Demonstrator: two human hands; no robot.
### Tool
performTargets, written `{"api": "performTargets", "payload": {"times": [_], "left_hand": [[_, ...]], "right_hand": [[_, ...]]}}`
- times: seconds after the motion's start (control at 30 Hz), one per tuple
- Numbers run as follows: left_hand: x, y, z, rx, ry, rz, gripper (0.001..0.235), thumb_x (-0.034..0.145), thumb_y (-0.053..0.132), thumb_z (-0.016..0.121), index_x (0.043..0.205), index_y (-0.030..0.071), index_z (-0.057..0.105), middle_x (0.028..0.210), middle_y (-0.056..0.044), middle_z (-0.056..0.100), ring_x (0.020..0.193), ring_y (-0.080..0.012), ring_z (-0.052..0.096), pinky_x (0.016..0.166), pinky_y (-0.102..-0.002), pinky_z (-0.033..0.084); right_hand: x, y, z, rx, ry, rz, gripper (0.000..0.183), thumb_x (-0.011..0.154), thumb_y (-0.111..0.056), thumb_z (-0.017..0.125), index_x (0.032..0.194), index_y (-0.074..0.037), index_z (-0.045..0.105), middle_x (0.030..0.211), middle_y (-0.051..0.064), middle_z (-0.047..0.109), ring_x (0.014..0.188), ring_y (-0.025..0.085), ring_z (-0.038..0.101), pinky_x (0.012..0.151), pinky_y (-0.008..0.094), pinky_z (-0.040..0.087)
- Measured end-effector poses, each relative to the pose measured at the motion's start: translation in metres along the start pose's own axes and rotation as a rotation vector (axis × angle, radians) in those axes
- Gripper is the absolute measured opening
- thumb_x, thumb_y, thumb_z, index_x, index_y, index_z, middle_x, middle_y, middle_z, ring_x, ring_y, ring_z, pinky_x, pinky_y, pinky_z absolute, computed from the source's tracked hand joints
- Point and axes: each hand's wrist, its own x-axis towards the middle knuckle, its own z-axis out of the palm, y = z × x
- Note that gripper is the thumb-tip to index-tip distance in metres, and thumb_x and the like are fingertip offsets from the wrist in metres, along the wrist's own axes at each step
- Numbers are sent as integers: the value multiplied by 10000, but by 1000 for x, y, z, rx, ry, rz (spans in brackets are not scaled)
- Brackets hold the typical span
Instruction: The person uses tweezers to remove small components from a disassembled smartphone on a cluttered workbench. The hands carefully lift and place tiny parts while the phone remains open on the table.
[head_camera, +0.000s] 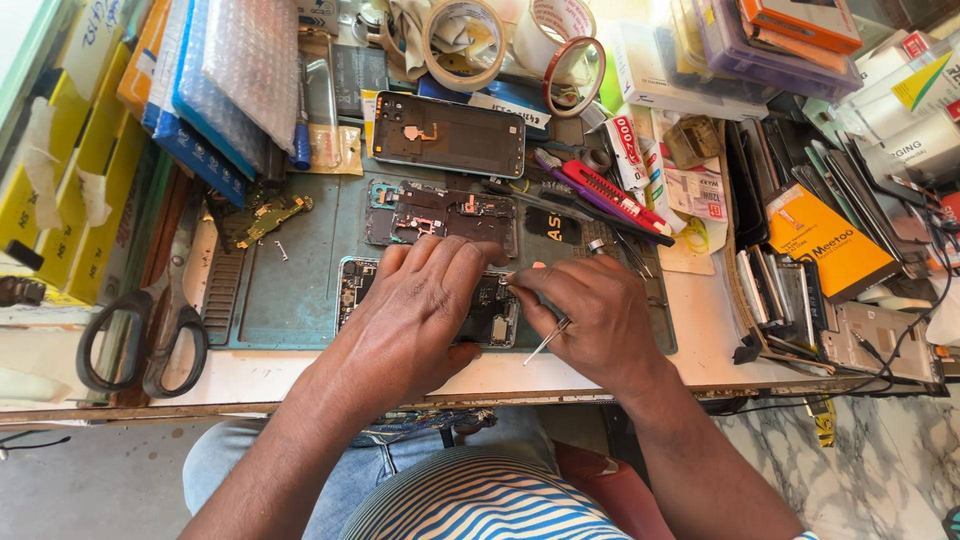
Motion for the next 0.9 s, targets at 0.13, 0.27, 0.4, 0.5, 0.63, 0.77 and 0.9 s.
{"api": "performTargets", "payload": {"times": [0.13,0.27,0.4,0.5,0.63,0.77,0.9], "left_hand": [[0,0,0,-6,-10,-15,867,569,145,873,1332,8,484,1210,-154,585,1178,-353,531,951,-471,378],[0,0,0,-13,-22,-28,848,584,130,870,1331,24,483,1211,-144,583,1177,-344,532,942,-471,380],[0,1,-1,-5,-14,-12,858,582,126,866,1333,20,464,1215,-148,577,1177,-348,530,940,-475,379],[0,2,-2,-11,-52,-36,837,611,118,863,1339,40,457,1195,-143,577,1165,-344,532,942,-477,376],[-1,3,-2,-15,-27,-15,859,590,108,863,1340,35,451,1215,-150,575,1170,-348,532,949,-481,376],[0,3,-1,-19,-18,-7,858,592,107,863,1340,31,449,1217,-153,572,1178,-353,530,975,-490,372],[-1,2,-1,-24,-16,-13,845,597,106,860,1334,39,453,1222,-153,572,1195,-351,528,995,-491,369]], "right_hand": [[5,2,-1,-6,-37,-44,188,831,-130,821,969,-81,703,830,67,728,739,252,695,645,404,487],[8,5,1,44,-42,-24,172,853,-132,814,953,-87,683,797,72,713,694,257,686,629,401,496],[12,8,2,55,-32,-22,177,868,-128,802,970,-77,668,797,83,712,670,268,681,612,407,498],[16,9,1,44,-26,-27,180,878,-120,797,989,-76,662,793,86,708,672,274,681,621,405,509],[18,10,1,36,-26,-34,191,882,-114,789,1008,-70,652,804,87,707,687,278,686,620,400,506],[20,9,1,17,-43,-29,208,868,-131,799,1000,-66,654,760,81,689,658,274,676,604,399,499],[21,9,1,24,-38,-42,210,869,-138,800,1001,-68,652,769,79,691,660,271,676,609,397,500]]}}
